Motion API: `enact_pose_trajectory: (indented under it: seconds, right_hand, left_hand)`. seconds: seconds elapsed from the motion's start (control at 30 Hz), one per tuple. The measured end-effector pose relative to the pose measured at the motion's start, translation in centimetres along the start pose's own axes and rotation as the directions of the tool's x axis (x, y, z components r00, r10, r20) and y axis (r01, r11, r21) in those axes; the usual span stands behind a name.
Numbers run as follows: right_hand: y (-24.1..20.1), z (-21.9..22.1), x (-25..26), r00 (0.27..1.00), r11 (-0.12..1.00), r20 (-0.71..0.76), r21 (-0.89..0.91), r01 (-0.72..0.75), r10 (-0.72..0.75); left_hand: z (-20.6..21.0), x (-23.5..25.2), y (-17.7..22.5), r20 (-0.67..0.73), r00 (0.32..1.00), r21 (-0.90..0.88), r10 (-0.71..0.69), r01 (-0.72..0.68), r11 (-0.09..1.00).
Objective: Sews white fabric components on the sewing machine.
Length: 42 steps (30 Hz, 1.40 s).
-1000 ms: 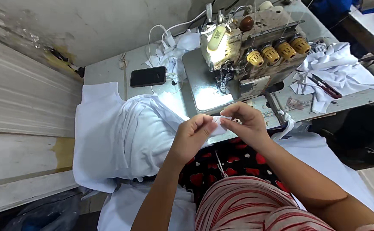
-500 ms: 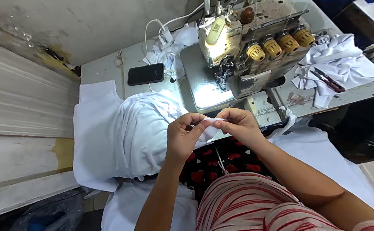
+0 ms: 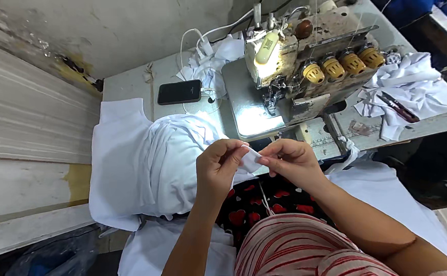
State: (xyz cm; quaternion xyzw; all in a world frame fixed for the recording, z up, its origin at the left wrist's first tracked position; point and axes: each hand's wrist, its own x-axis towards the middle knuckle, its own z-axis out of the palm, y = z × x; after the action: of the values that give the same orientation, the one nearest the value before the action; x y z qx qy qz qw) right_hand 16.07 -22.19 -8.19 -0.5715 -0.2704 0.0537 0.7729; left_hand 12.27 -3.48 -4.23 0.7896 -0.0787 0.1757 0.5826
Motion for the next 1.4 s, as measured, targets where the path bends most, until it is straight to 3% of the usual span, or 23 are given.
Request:
enact_pose_trajectory:
  seconds: [0.1, 0.17, 0.27, 0.33, 0.43, 0.6, 0.77, 1.03, 1.4]
  right_hand:
    - [-0.5, -0.4, 0.6, 0.997, 1.000, -0.070, 0.012, 0.029, -0.028]
    - [0.3, -1.2, 0.8, 0.987, 1.000, -0.162, -0.008, -0.015, 0.014]
    - [2.0, -2.8, 0.1, 0.950, 0.982, -0.288, -0.106, -0.154, 0.118]
    - [2.6, -3.8, -0.3, 0.934, 0.970, -0.324, -0.134, -0.205, 0.153]
    - [3.1, -4.4, -0.6, 0.937, 0.969, -0.319, -0.146, -0.199, 0.145]
    - [3.1, -4.8, -0.2, 0.964, 0.940, -0.258, -0.309, -0.147, 0.066]
    - [3.4, -5.9, 0.2, 0.990, 0.813, -0.143, -0.574, -0.100, 0.021]
    - [3.5, -5.9, -0.2, 0.996, 0.693, -0.031, -0.716, -0.082, 0.086]
    - [2.3, -6.3, -0.7, 0.986, 0.738, 0.082, -0.673, -0.054, 0.146]
  left_hand:
    - [1.5, 1.9, 0.2, -0.044, 0.952, 0.202, 0.302, -0.287, 0.936]
    - [3.4, 3.4, -0.8, -0.025, 0.925, 0.360, 0.378, -0.345, 0.867]
    - [6.4, 4.8, -3.7, 0.093, 0.957, 0.456, 0.273, -0.285, 0.843]
    - [8.1, 5.2, -5.1, 0.085, 0.965, 0.459, 0.250, -0.260, 0.849]
    - [8.7, 4.6, -5.0, 0.049, 0.977, 0.516, 0.206, -0.202, 0.833]
    - [9.2, 2.3, -3.7, 0.083, 0.984, 0.696, 0.157, -0.170, 0.698]
    - [8.6, 3.5, -4.3, 0.104, 0.984, 0.640, 0.145, -0.178, 0.747]
    - [6.7, 6.1, -5.1, 0.183, 0.970, 0.524, 0.163, -0.236, 0.819]
    - [5.6, 10.7, -6.8, 0.220, 0.968, 0.526, 0.119, -0.221, 0.821]
